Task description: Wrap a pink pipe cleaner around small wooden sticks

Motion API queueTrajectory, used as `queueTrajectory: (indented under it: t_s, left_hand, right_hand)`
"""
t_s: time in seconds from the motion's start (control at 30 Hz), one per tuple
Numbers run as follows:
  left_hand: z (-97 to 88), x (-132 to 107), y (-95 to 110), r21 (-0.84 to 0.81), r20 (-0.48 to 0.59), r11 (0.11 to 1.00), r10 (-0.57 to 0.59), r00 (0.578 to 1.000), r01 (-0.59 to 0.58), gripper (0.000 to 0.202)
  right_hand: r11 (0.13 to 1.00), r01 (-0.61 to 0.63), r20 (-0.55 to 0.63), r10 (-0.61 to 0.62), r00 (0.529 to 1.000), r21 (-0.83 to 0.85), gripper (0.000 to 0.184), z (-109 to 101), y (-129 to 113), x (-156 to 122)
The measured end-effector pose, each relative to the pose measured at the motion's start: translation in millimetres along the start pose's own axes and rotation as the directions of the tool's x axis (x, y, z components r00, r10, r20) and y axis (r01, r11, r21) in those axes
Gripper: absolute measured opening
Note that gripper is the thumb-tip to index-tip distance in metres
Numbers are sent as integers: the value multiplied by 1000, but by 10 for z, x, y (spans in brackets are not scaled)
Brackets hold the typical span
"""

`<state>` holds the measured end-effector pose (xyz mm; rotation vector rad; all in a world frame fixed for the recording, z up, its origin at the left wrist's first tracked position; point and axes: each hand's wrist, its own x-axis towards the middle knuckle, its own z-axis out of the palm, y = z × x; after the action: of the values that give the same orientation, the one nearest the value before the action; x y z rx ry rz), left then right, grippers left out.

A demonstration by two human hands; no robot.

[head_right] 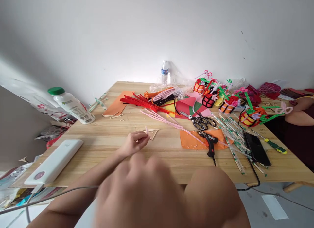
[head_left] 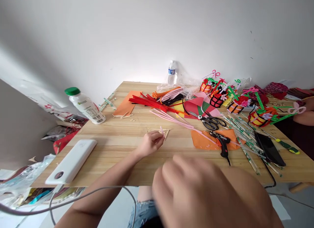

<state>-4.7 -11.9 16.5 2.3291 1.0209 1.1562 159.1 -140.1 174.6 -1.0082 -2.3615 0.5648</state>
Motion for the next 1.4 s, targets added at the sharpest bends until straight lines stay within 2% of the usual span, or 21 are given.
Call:
queueTrajectory:
  t_s: [0.07,0.13,0.17,0.23,0.3,0.4,0.5,0.67,0.8,0.87,0.93,1.0,1.07,1.13,1.17,1.2,1.27,1.33,1.4]
  left_hand:
    - [-8,8,10,-85,17,996,-18,1000,19,23]
    - [-2,15,16,-130,32,991,-14,999,18,24]
    - [5,17,16,-134,34,991,-5,999,9,25]
    - [26,20,8,-120,37,993,26,999,-22,27]
    - [47,20,-5,-92,50,994,61,997,-56,28]
    - [69,8,-23,-41,93,995,89,992,-86,26]
    - [87,-14,-30,7,118,992,124,985,-125,26]
    - [123,-50,-36,61,136,990,119,983,-129,22]
    - [140,-58,-26,79,130,989,115,985,-126,23]
    - [133,-53,1,31,147,998,54,988,-59,26]
    - [109,-39,41,-106,188,990,-76,979,97,28]
    - [67,-18,78,-299,275,906,-218,936,299,36]
    - [20,6,99,-465,411,743,-300,861,481,46]
    - [-17,26,103,-539,536,572,-333,776,618,51]
    - [-29,32,100,-540,576,524,-340,743,658,51]
    - [-37,36,97,-523,598,514,-347,722,680,50]
    - [-38,38,87,-467,591,586,-350,727,662,48]
    - [-25,32,76,-399,539,717,-321,779,571,48]
    - [-1,18,66,-305,448,856,-257,856,417,50]
  right_hand:
    - [973,-56,-8,55,998,-225,20,-21,450,205]
    - [942,-187,-116,160,980,-279,18,75,947,390]
    - [949,-229,-147,201,969,-217,16,158,1173,446]
    - [980,-192,-61,195,979,50,13,356,1522,473]
    - [943,-189,-32,206,978,273,15,544,1708,427]
    - [905,-211,-48,245,968,370,15,716,1765,348]
    - [908,-212,-49,246,968,362,14,760,1757,317]
    - [945,-134,-49,155,987,298,13,769,1812,285]
    - [969,-61,-115,90,989,238,12,793,1815,271]
    - [981,-25,-149,54,987,195,16,795,1809,268]
    - [986,9,-199,24,980,165,20,785,1811,263]
    - [987,42,-258,0,966,156,21,766,1819,258]
    - [985,75,-306,-24,952,157,22,744,1822,255]
    - [980,121,-332,-64,941,156,22,723,1817,256]
    - [978,139,-337,-81,938,153,22,714,1811,256]
    - [977,149,-333,-92,939,152,21,706,1804,256]
    - [978,138,-295,-87,952,157,18,694,1793,252]
    - [981,105,-244,-62,968,166,15,689,1789,246]
    - [981,72,-206,-35,978,177,14,693,1796,238]
